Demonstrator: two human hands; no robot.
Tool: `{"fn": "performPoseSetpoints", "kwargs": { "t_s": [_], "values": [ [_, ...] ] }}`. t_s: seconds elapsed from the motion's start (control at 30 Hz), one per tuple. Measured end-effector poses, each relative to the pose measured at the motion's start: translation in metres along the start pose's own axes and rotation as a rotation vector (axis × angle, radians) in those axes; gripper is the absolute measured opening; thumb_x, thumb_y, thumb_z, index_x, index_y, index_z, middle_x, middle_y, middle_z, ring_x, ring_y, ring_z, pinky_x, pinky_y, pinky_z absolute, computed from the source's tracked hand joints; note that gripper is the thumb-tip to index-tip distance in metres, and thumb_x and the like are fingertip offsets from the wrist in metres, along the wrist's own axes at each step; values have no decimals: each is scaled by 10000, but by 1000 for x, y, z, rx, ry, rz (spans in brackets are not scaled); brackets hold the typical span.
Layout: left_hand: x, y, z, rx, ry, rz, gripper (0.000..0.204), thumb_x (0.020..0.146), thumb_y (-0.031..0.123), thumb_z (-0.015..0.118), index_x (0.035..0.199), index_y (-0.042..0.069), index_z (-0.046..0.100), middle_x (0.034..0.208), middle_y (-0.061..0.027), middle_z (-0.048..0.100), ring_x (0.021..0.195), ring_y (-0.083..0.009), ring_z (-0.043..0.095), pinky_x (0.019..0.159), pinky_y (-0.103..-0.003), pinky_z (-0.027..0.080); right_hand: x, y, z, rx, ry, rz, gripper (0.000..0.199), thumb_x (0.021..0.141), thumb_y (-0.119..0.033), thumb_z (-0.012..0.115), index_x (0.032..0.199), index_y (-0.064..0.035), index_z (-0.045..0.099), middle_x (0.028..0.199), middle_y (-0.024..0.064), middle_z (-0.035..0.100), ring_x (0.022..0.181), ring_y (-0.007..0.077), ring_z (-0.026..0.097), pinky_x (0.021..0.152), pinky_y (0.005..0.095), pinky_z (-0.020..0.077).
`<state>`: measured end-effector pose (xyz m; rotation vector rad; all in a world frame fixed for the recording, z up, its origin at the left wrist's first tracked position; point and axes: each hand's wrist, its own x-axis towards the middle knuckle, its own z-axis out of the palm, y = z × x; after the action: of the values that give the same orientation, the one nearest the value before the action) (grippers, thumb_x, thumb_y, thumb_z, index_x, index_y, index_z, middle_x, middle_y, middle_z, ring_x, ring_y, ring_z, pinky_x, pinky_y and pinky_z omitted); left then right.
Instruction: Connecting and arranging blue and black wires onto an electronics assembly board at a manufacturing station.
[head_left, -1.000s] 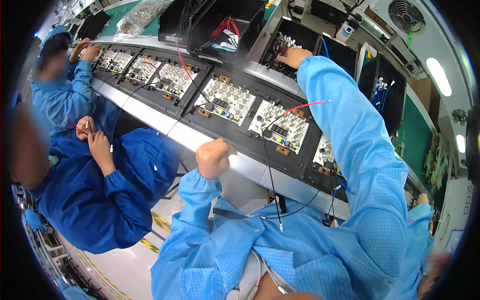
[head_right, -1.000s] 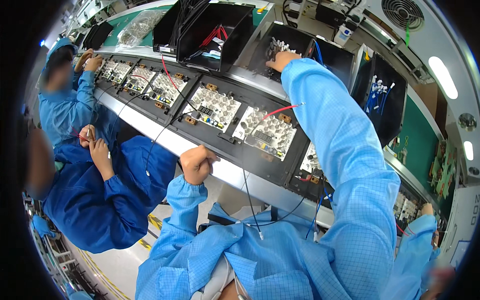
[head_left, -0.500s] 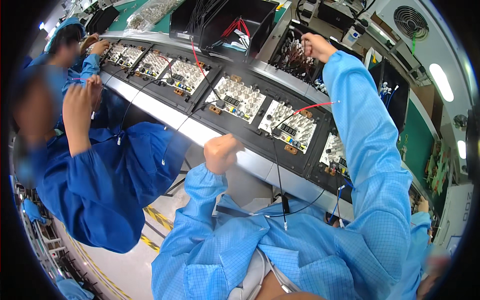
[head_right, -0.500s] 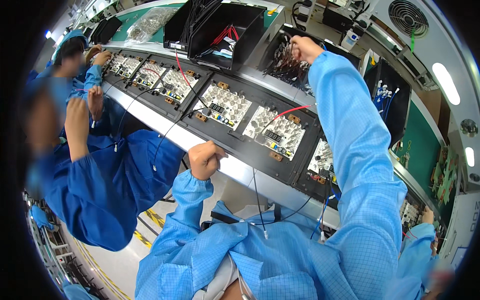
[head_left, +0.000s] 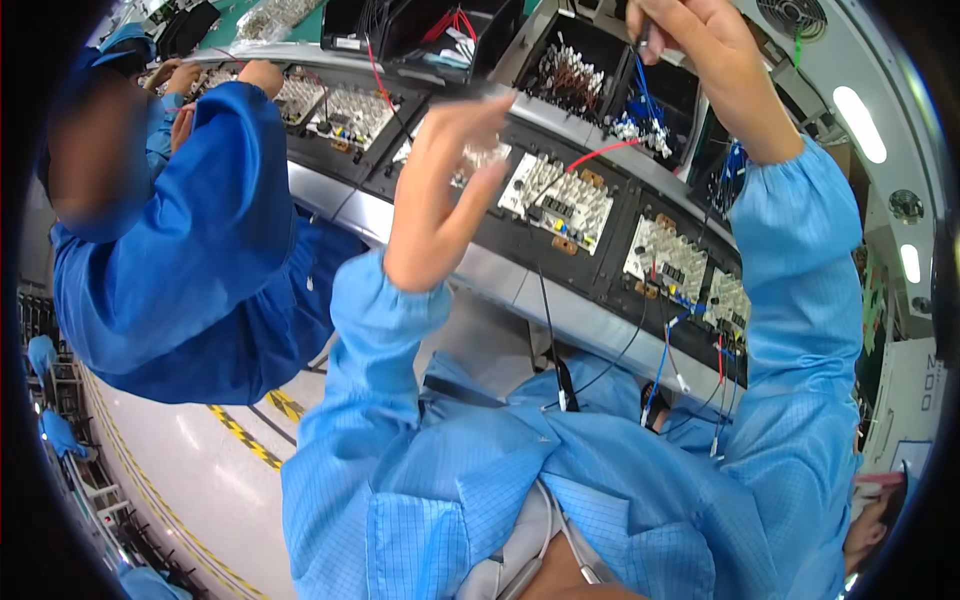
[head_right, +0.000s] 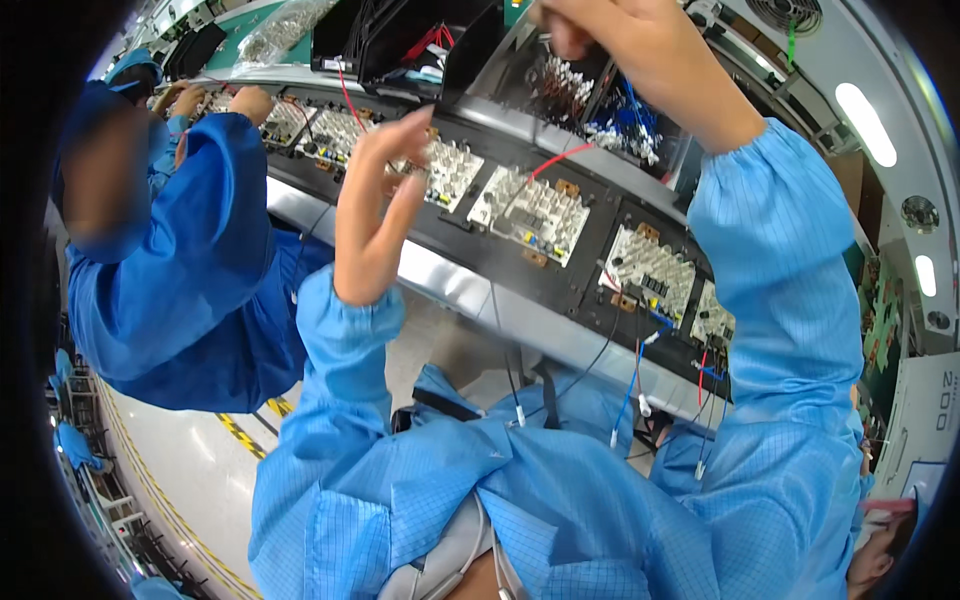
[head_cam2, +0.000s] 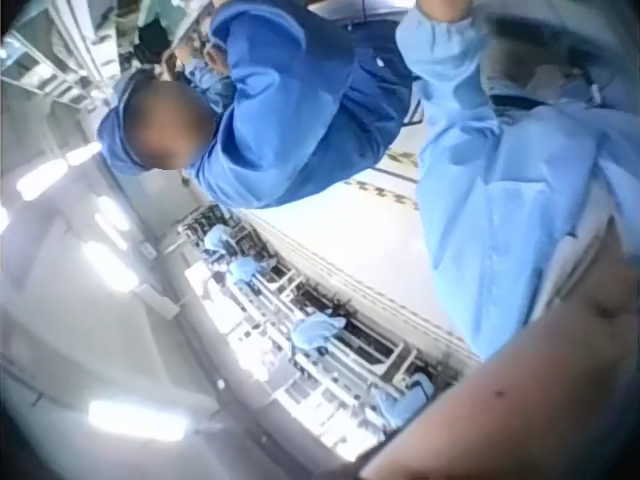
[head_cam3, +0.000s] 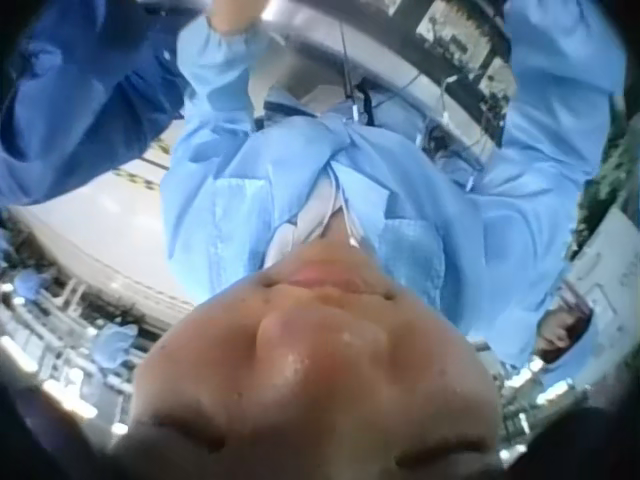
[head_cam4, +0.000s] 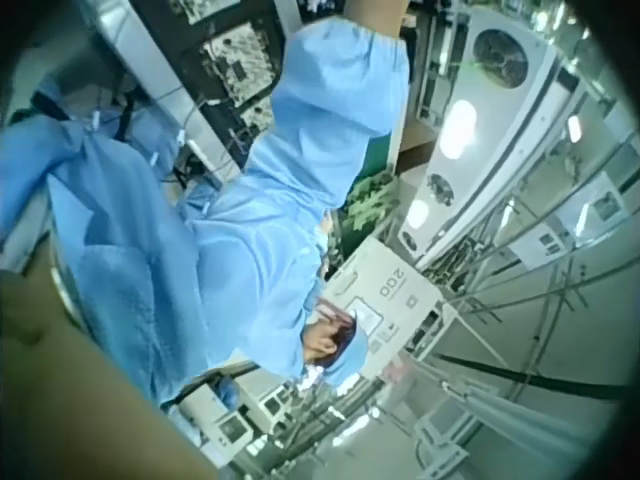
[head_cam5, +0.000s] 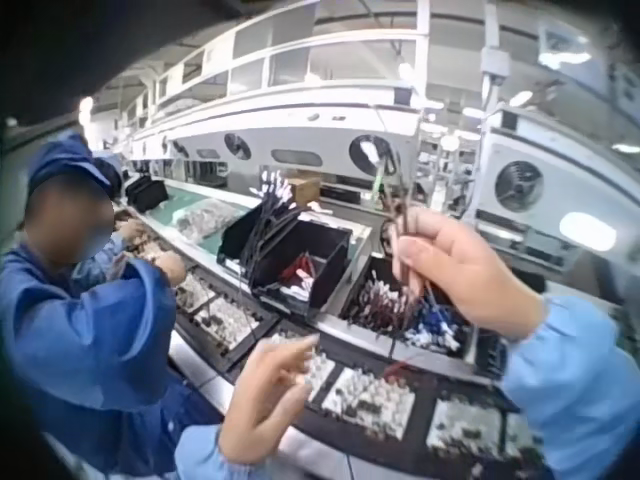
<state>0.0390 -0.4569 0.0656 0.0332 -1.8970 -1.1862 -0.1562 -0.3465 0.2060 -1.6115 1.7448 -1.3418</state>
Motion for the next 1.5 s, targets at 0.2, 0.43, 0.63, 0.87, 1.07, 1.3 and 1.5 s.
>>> {"fn": "performPoseSetpoints", "kwargs": {
  "t_s": [0.2,0.43,0.63,0.87,1.07,1.3,1.5],
  "values": [
    [25,28,12,-38,-115,122,82,785,17,674,843,-25,633,784,-61,576,716,-159,557,628,-267,440,-30,-46,40,-219,-230,-196,164,931,-164,532,944,-6,490,687,28,513,602,62,447,541,235,374],
    [-4,-25,-1,19,25,-158,76,782,-16,668,854,-7,691,822,-107,689,660,-111,601,581,-225,455,-29,-15,25,120,-20,-272,137,940,-111,538,984,12,576,789,16,586,735,71,559,675,203,477],
    [-9,-65,-22,533,28,-163,82,781,39,679,859,25,701,714,-116,671,581,-157,635,530,-258,468,-70,8,-25,-212,206,36,144,940,-129,532,979,0,583,845,60,647,763,88,625,648,202,496],
    [0,-93,-25,725,-193,-240,108,774,99,695,843,16,696,712,-122,666,615,-163,644,582,-259,484,-119,4,-33,-284,238,64,147,947,-136,509,975,-23,598,853,52,645,772,108,614,662,216,462],
    [1,-97,-28,655,-179,-329,107,779,63,694,861,-4,689,724,-98,678,648,-121,640,603,-239,488,-142,14,-48,-446,215,-145,176,966,-134,475,1021,-14,592,931,57,625,817,98,564,702,234,414],
    [-6,-109,-31,593,-122,-347,85,803,43,676,858,-21,683,733,-79,690,660,-95,638,617,-217,493,-148,42,-63,-381,167,11,197,966,-171,488,1061,-38,597,957,44,653,899,92,614,690,205,413],
    [-2,-106,-26,706,-93,-265,85,791,108,679,840,39,684,738,-120,668,643,-244,657,568,-298,493,-142,58,-44,-212,141,97,128,946,-110,484,1040,-33,522,934,41,558,905,111,614,713,210,420]
  ]
}}
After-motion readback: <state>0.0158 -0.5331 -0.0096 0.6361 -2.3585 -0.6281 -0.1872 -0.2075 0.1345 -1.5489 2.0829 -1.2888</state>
